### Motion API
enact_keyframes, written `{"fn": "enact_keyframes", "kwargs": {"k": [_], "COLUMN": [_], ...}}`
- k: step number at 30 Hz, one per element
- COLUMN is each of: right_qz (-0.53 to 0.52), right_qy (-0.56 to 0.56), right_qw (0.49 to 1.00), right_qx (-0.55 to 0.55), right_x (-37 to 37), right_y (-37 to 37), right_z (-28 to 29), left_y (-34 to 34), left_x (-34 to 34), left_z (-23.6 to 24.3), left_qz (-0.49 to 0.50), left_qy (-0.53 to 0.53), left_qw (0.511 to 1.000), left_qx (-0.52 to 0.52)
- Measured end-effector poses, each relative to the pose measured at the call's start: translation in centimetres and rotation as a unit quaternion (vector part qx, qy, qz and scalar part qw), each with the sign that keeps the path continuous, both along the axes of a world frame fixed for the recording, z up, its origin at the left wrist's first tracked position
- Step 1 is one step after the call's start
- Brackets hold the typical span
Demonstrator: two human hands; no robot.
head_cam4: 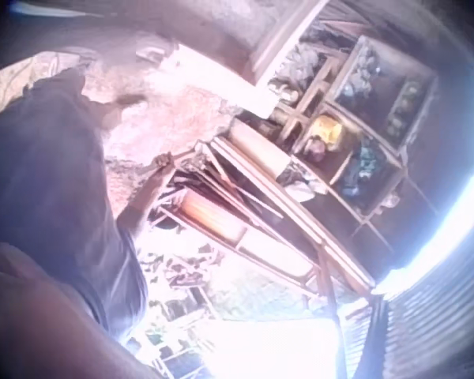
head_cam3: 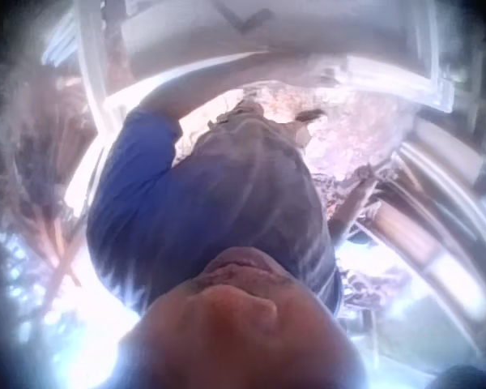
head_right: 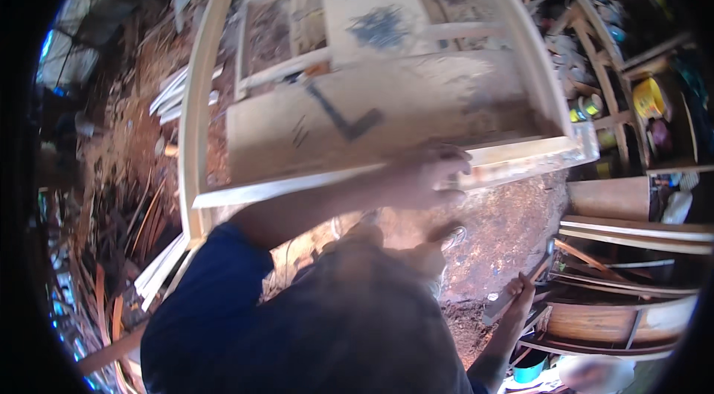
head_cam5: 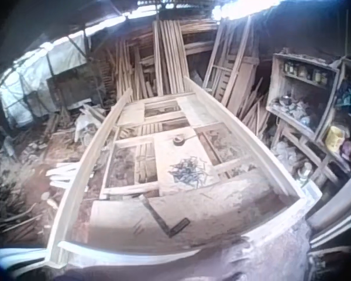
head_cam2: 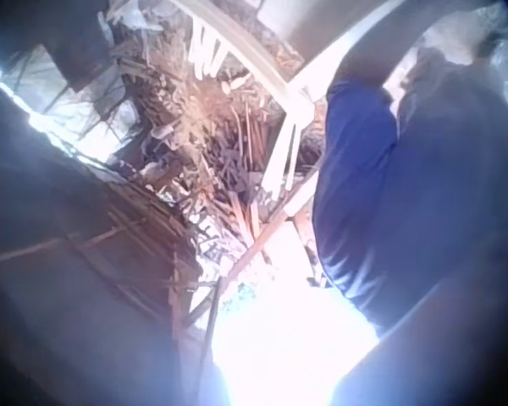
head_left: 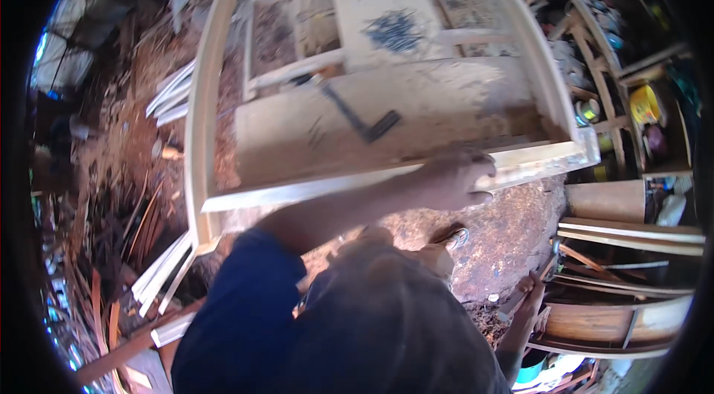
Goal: The person uses an angle grinder to smooth wood, then positions a wood piece and hammers nails into it to assemble a frame.
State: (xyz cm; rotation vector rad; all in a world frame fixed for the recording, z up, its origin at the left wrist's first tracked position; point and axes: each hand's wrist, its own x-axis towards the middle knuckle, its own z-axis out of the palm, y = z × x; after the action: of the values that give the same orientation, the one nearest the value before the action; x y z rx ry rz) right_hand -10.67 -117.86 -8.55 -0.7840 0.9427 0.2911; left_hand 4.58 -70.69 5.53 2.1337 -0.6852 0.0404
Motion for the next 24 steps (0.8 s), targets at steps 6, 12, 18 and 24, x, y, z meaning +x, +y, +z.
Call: {"fn": "enact_keyframes", "kwargs": {"k": [6,12,18,24], "right_qz": [-0.16,-0.173,-0.126,-0.055], "right_qy": [0.135,0.086,0.057,0.107], "right_qw": [0.92,0.921,0.955,0.986], "right_qx": [0.33,0.339,0.262,0.119], "right_x": [-13.8,-24.2,-34.2,-48.1], "right_y": [7.1,14.0,19.6,27.7], "right_z": [-1.2,-2.6,-8.1,-14.0], "left_y": [31.5,45.4,43.7,43.8], "left_x": [-8.9,-20.0,-25.7,-26.7], "left_z": [3.6,1.2,-2.7,-6.1], "left_qz": [0.161,0.25,0.035,0.049], "left_qy": [0.094,0.147,0.128,0.149], "left_qw": [0.982,0.949,0.952,0.955], "left_qx": [0.039,0.127,0.275,0.253]}}
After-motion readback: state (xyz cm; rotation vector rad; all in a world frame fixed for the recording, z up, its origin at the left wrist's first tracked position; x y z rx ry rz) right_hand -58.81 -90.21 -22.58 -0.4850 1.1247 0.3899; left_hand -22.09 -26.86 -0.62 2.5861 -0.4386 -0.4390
